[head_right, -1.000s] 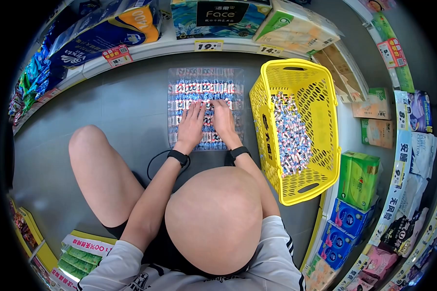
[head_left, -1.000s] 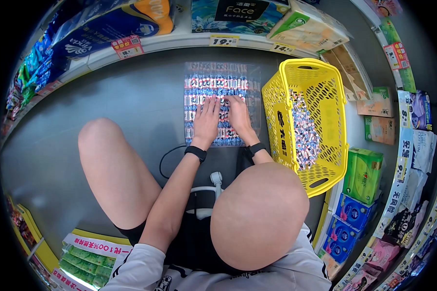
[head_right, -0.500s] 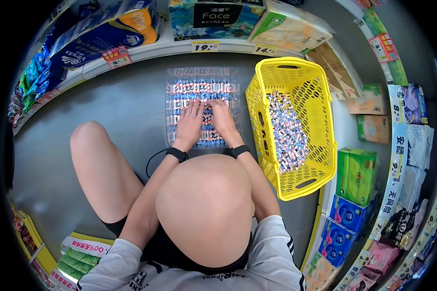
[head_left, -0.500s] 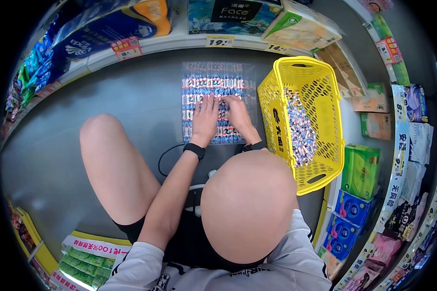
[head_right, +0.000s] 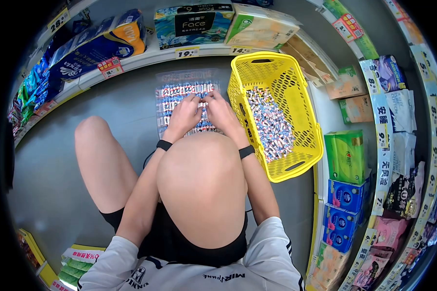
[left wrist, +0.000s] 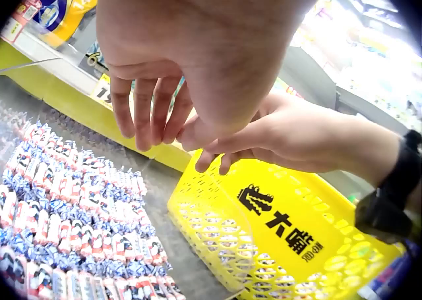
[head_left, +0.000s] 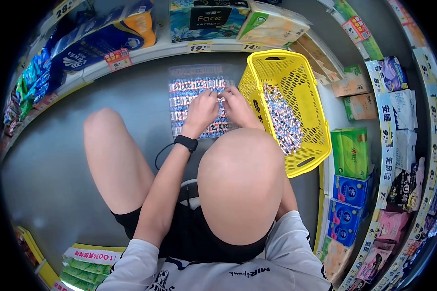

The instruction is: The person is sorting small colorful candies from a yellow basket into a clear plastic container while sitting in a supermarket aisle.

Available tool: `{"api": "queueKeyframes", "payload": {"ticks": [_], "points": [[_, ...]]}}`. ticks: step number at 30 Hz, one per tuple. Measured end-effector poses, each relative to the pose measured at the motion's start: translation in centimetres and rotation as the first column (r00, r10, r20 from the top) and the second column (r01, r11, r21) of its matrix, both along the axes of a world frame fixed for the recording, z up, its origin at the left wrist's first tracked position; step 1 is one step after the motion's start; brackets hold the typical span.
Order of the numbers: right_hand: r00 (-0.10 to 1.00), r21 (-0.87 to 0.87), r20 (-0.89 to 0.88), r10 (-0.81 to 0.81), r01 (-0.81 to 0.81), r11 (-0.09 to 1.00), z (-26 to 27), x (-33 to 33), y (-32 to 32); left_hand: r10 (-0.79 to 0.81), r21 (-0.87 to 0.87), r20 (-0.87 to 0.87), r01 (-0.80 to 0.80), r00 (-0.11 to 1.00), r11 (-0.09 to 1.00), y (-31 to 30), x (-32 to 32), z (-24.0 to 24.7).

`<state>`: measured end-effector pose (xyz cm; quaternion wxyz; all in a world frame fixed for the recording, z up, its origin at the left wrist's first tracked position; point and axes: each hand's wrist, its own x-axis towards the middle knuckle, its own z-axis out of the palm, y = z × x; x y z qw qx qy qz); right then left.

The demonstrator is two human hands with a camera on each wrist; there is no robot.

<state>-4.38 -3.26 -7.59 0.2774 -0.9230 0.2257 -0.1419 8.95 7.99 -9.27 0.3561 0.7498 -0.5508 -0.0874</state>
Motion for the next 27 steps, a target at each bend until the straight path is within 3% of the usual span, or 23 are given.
{"api": "queueKeyframes", "payload": {"ticks": [3, 5, 12, 19, 21, 27], "points": [[0.997, -0.077, 0.075, 0.008, -0.002, 0.997, 1.9, -1.8, -0.2, -0.054, -0.077, -0.040, 0.051, 0.998, 0.996, -0.5, -1.2, 1.8], [0.998, 0.002, 0.046, -0.043, 0.043, 0.999, 3.7, -3.5, 0.1, -0.052, -0.111, -0.043, 0.047, 0.998, 0.993, -1.0, -2.4, 3.3], [0.987, 0.010, 0.065, -0.150, 0.150, 0.989, 8.0, -9.7, 0.0, -0.180, -0.071, -0.025, 0.178, 0.983, 0.981, -2.5, -6.8, 6.1], [0.963, -0.092, 0.049, -0.265, 0.268, 0.959, 8.3, -14.5, -2.0, -0.328, -0.131, 0.034, 0.329, 0.944, 0.935, -5.5, -11.1, 6.8], [0.942, -0.160, 0.007, -0.335, 0.332, 0.930, 8.1, -15.9, -2.6, -0.432, -0.183, 0.077, 0.439, 0.899, 0.880, -6.8, -12.4, 7.2], [0.872, -0.145, -0.139, -0.468, 0.450, 0.881, 5.9, -19.8, -6.1, -0.566, -0.071, 0.232, 0.594, 0.791, 0.801, -11.2, -15.7, 6.7]]}}
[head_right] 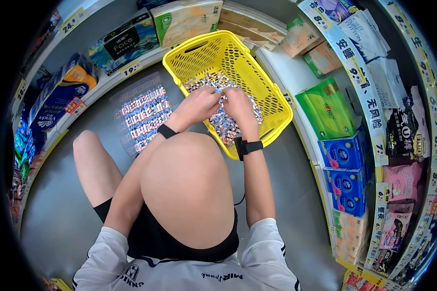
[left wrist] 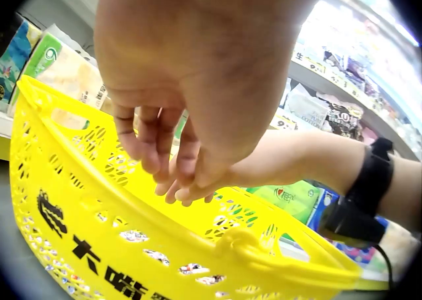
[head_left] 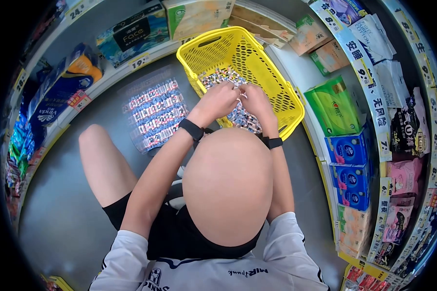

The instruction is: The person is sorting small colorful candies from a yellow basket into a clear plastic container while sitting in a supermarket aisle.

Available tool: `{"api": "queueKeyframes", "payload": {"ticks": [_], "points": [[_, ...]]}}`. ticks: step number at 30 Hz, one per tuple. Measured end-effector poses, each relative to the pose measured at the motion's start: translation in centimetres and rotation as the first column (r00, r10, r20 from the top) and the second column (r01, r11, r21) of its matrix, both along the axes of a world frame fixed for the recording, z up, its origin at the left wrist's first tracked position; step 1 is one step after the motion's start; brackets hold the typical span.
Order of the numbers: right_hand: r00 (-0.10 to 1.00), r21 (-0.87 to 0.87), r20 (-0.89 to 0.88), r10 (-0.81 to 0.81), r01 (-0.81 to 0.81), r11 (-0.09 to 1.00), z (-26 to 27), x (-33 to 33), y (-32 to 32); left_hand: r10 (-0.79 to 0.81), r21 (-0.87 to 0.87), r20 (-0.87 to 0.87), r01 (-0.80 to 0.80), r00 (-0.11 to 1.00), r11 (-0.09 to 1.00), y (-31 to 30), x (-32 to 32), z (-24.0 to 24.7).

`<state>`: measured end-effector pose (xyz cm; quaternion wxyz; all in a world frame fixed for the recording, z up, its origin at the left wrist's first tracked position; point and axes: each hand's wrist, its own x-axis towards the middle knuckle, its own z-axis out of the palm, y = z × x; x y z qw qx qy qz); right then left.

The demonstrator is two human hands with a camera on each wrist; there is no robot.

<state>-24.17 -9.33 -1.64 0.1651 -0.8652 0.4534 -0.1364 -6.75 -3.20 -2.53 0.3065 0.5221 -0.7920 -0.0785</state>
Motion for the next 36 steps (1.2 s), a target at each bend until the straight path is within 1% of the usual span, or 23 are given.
{"api": "queueKeyframes", "payload": {"ticks": [2, 3, 4, 6, 7, 8, 10, 12, 13, 15, 18, 19, 20, 22, 23, 24, 26, 27, 30, 31, 34, 36], "points": [[0.998, 0.055, -0.045, -0.035, 0.037, 0.998, -1.3, -0.9, -1.4, -0.074, -0.007, 0.079, 0.075, 0.994, 0.997, -1.5, -0.5, -1.8], [0.995, 0.081, -0.079, -0.064, 0.071, 0.994, -1.7, -1.2, -2.0, -0.077, 0.067, 0.154, 0.067, 0.985, 0.995, -2.2, -0.7, -2.5], [0.995, 0.084, -0.079, -0.066, 0.072, 0.994, -2.2, -1.4, -2.5, -0.079, 0.070, 0.154, 0.069, 0.985, 0.995, -3.0, -0.9, -3.1], [0.980, 0.186, -0.175, -0.098, 0.131, 0.974, -3.5, -1.9, -3.4, -0.156, 0.299, 0.311, 0.060, 0.938, 0.952, -4.3, -1.1, -4.2], [0.980, 0.192, -0.173, -0.100, 0.133, 0.972, -4.3, -2.2, -3.7, -0.198, 0.500, 0.352, -0.004, 0.915, 0.866, -5.3, -1.6, -3.3], [0.975, 0.210, -0.201, -0.096, 0.139, 0.968, -5.1, -2.5, -4.1, -0.201, 0.505, 0.352, -0.005, 0.914, 0.863, -5.8, -2.0, -2.5], [0.970, 0.237, -0.230, -0.084, 0.140, 0.961, -5.6, -2.6, -4.5, -0.219, 0.560, 0.427, -0.066, 0.878, 0.826, -6.8, -2.6, -2.7], [0.959, 0.395, -0.261, -0.114, 0.213, 0.894, -6.0, -3.1, -4.9, -0.196, 0.549, 0.441, -0.090, 0.876, 0.831, -7.4, -3.8, -3.1], [0.958, 0.399, -0.263, -0.115, 0.217, 0.891, -6.4, -3.4, -4.9, -0.205, 0.527, 0.440, -0.066, 0.874, 0.847, -7.7, -4.3, -3.2], [0.960, 0.423, -0.272, -0.068, 0.183, 0.888, -7.3, -3.9, -5.2, -0.224, 0.478, 0.439, -0.015, 0.870, 0.878, -8.5, -5.1, -3.4], [0.964, 0.448, -0.257, -0.071, 0.184, 0.875, -8.7, -4.2, -5.6, -0.257, 0.526, 0.464, -0.031, 0.848, 0.850, -9.1, -6.2, -4.0], [0.965, 0.455, -0.255, -0.064, 0.178, 0.873, -8.7, -4.4, -5.6, -0.268, 0.572, 0.354, 0.019, 0.896, 0.820, -9.0, -6.0, -4.2], [0.964, 0.456, -0.256, -0.069, 0.184, 0.871, -8.8, -4.4, -5.6, -0.273, 0.573, 0.352, 0.024, 0.895, 0.819, -9.1, -6.3, -4.3], [0.918, 0.475, -0.377, -0.120, 0.303, 0.826, -9.1, -4.4, -5.7, -0.256, 0.571, 0.442, -0.049, 0.860, 0.820, -9.3, -7.1, -5.5], [0.922, 0.504, -0.377, -0.093, 0.288, 0.814, -9.2, -4.6, -5.8, -0.309, 0.592, 0.433, -0.008, 0.847, 0.806, -9.7, -7.2, -6.1], [0.920, 0.506, -0.380, -0.098, 0.295, 0.811, -9.1, -4.8, -5.7, -0.316, 0.594, 0.429, -0.001, 0.846, 0.804, -9.8, -7.4, -6.3], [0.906, 0.560, -0.415, -0.089, 0.331, 0.760, -8.9, -4.7, -5.5, -0.357, 0.620, 0.423, 0.022, 0.833, 0.785, -9.8, -7.6, -6.7], [0.888, 0.564, -0.455, -0.059, 0.339, 0.753, -8.6, -4.8, -5.3, -0.362, 0.621, 0.420, 0.027, 0.832, 0.783, -9.9, -7.8, -7.1], [0.890, 0.593, -0.449, -0.080, 0.364, 0.718, -9.2, -4.6, -5.4, -0.328, 0.605, 0.476, -0.034, 0.816, 0.795, -9.8, -8.2, -7.8], [0.880, 0.588, -0.461, -0.115, 0.400, 0.703, -9.7, -4.7, -5.3, -0.329, 0.598, 0.496, -0.041, 0.804, 0.800, -9.8, -8.4, -7.9], [0.902, 0.600, -0.421, -0.094, 0.355, 0.717, -11.4, -5.2, -5.2, -0.322, 0.599, 0.482, -0.038, 0.815, 0.800, -10.1, -8.6, -8.7], [0.885, 0.598, -0.457, -0.085, 0.376, 0.708, -11.5, -5.5, -5.3, -0.335, 0.614, 0.476, -0.035, 0.813, 0.788, -10.2, -8.9, -8.9]]}}
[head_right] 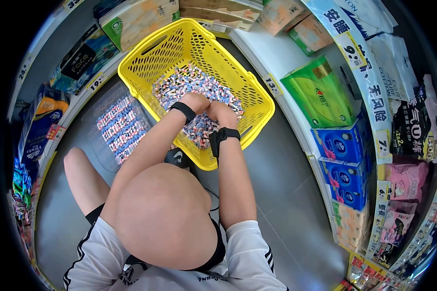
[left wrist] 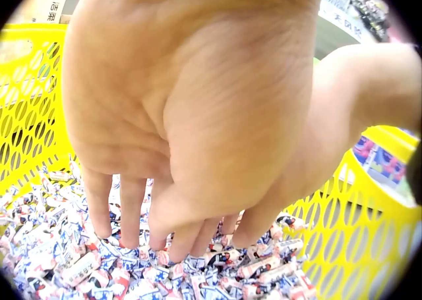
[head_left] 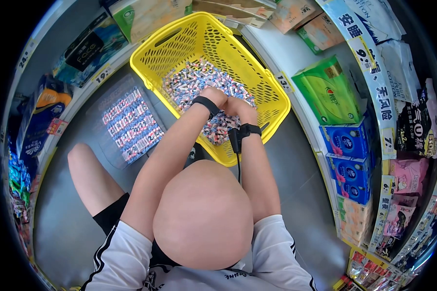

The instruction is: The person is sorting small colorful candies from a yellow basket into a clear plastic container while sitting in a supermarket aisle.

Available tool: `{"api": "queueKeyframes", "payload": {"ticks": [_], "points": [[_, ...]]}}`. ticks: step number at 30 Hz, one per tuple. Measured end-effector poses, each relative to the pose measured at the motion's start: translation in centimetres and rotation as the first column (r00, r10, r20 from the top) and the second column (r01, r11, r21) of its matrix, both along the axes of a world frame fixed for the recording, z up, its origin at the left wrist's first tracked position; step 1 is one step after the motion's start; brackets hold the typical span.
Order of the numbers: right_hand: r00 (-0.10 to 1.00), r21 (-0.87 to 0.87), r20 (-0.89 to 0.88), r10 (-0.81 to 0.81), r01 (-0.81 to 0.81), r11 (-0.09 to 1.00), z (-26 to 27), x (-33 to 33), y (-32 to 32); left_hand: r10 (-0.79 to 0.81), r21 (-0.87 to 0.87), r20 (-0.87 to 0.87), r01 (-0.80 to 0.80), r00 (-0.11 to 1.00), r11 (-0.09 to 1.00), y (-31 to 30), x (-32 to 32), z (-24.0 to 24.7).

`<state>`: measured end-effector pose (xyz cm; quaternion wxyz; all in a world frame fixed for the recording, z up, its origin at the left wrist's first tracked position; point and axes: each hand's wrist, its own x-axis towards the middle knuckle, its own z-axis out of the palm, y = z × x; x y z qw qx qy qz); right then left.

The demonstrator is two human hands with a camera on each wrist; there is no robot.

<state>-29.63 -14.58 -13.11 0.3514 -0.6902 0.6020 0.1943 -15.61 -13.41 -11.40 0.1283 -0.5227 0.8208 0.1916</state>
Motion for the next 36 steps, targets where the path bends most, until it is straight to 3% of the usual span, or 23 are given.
{"api": "queueKeyframes", "payload": {"ticks": [8, 11, 14, 18, 20, 22, 26, 28, 30, 32, 36], "points": [[1.000, -0.011, 0.005, 0.015, -0.015, 1.000, -2.4, -0.6, -0.1, 0.024, 0.063, 0.005, -0.025, 1.000, 0.998, 0.0, -0.2, -0.8], [0.998, -0.036, -0.011, -0.054, 0.054, 0.998, 0.3, 0.0, 0.5, 0.057, 0.149, -0.030, -0.052, 0.998, 0.987, -0.5, 0.1, -0.6], [0.999, 0.031, 0.044, -0.023, 0.021, 0.999, 1.3, 0.1, 0.3, 0.055, 0.122, -0.023, -0.052, 0.998, 0.991, -0.6, 0.1, -1.1], [0.996, -0.002, 0.071, -0.055, 0.055, 0.998, 2.2, -0.2, 1.2, 0.044, 0.131, -0.006, -0.043, 0.999, 0.990, -0.5, 0.0, -0.4], [0.993, 0.089, 0.087, -0.078, 0.071, 0.994, 1.1, -0.5, 0.7, 0.056, 0.159, -0.006, -0.055, 0.998, 0.986, -0.6, -0.2, -0.2], [0.989, 0.007, 0.147, -0.022, 0.022, 1.000, 0.2, -0.8, 0.8, 0.065, 0.159, -0.023, -0.061, 0.998, 0.985, -0.5, -0.4, -0.1], [0.988, 0.035, 0.136, -0.071, 0.067, 0.997, 1.1, -0.7, 0.8, 0.040, 0.196, -0.027, -0.034, 0.999, 0.980, -0.3, -0.6, 1.2], [0.953, -0.106, 0.300, -0.033, 0.068, 0.992, 0.4, -0.7, 0.7, 0.067, 0.150, -0.002, -0.066, 0.998, 0.987, 0.1, -0.2, 2.2], [0.924, -0.066, 0.381, -0.010, 0.038, 0.997, 0.5, -0.8, 0.1, 0.071, 0.130, -0.011, -0.069, 0.997, 0.989, 0.1, 0.7, 2.5], [0.937, -0.050, 0.349, 0.027, -0.010, 0.999, 1.1, -0.5, -0.2, 0.086, 0.129, -0.125, -0.070, 0.988, 0.989, -0.5, 1.6, 2.3], [0.953, 0.068, 0.291, 0.081, -0.105, 0.992, 5.0, 0.7, 0.4, 0.094, 0.201, -0.119, -0.069, 0.988, 0.977, -0.3, 2.8, 4.5]]}}
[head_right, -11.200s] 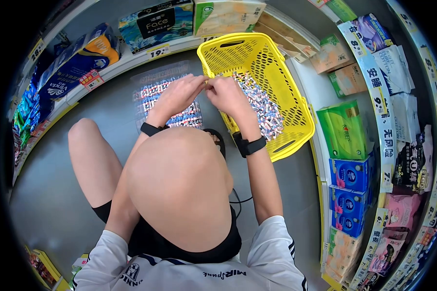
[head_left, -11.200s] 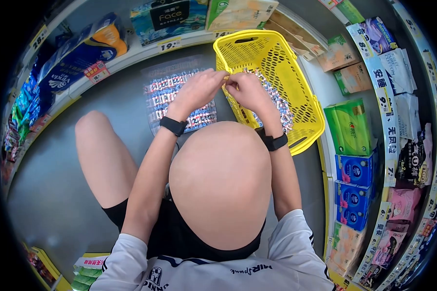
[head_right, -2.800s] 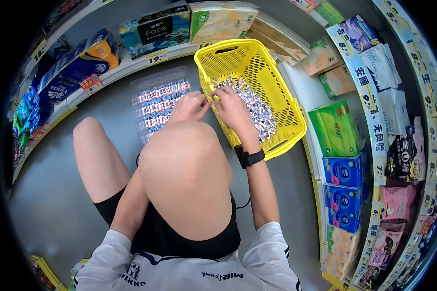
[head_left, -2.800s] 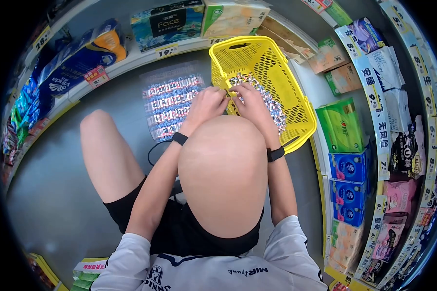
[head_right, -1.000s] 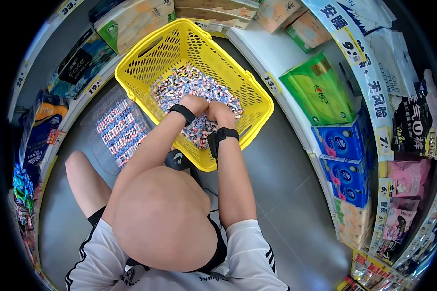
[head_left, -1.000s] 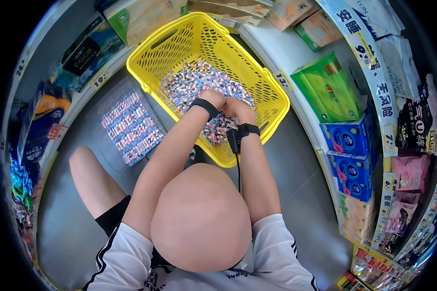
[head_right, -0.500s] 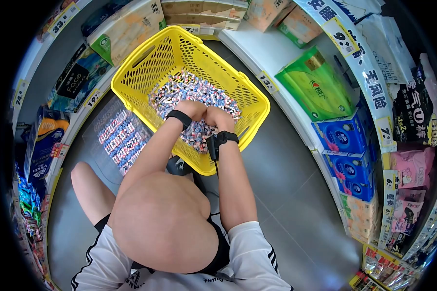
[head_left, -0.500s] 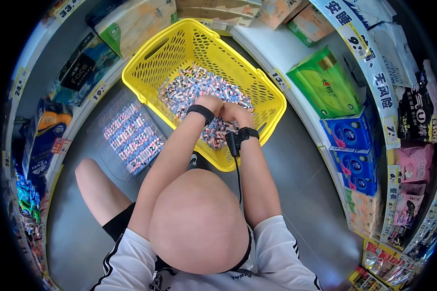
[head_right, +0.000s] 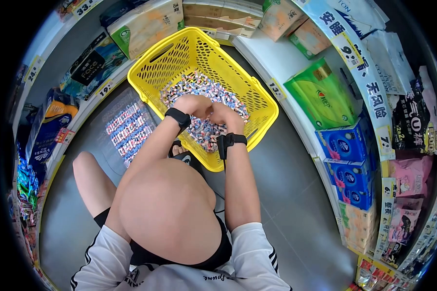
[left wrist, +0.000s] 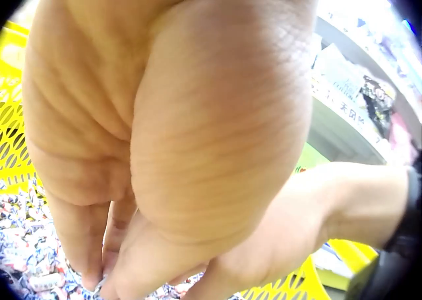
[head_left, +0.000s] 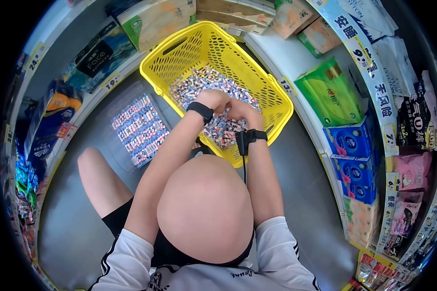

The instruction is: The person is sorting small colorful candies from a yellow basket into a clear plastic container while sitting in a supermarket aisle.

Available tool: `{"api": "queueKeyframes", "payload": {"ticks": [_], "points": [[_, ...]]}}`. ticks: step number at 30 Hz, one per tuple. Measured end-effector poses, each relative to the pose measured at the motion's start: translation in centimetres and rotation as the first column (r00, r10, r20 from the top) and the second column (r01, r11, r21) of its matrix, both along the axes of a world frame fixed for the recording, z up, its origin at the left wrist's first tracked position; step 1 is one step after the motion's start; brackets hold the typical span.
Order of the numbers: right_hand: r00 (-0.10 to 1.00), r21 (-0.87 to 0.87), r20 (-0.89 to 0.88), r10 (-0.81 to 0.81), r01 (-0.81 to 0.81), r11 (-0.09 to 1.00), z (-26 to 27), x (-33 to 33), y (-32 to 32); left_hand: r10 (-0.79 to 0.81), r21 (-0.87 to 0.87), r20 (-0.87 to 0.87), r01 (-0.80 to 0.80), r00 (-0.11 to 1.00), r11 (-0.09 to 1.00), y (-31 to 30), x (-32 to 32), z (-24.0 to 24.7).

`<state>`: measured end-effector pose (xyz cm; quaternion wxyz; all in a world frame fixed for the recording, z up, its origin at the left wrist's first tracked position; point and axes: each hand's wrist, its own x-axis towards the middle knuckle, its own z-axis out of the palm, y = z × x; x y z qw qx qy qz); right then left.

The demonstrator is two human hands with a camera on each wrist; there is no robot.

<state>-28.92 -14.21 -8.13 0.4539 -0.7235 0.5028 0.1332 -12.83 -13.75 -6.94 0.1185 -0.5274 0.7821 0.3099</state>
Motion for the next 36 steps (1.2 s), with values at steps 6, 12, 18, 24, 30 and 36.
{"api": "queueKeyframes", "payload": {"ticks": [6, 12, 18, 24, 30, 36], "points": [[0.995, -0.036, 0.074, 0.060, -0.058, 0.998, 1.8, 0.9, 1.3, 0.014, 0.003, 0.024, -0.014, 1.000, 1.000, 1.6, 1.6, 4.2], [0.956, -0.213, 0.269, 0.119, -0.061, 0.975, 2.8, 2.8, 1.5, -0.025, -0.203, -0.291, -0.036, 0.956, 0.979, 3.1, 5.2, 1.8], [0.895, -0.235, 0.440, 0.070, 0.040, 0.971, 5.2, 5.4, 2.2, 0.087, -0.344, -0.420, -0.248, 0.903, 0.906, 6.3, 8.7, 3.8], [0.900, -0.218, 0.417, 0.123, -0.032, 0.975, 7.3, 8.6, 3.3, 0.043, -0.448, -0.650, -0.430, 0.758, 0.784, 9.5, 12.2, 4.6], [0.883, -0.226, 0.459, 0.095, 0.012, 0.974, 7.9, 11.1, 4.2, 0.136, -0.387, -0.717, -0.553, 0.684, 0.738, 12.8, 14.4, 5.6], [0.857, -0.254, 0.497, 0.138, -0.009, 0.967, 9.4, 12.9, 6.0, 0.042, -0.394, -0.811, -0.598, 0.583, 0.698, 14.6, 15.8, 4.7]]}}
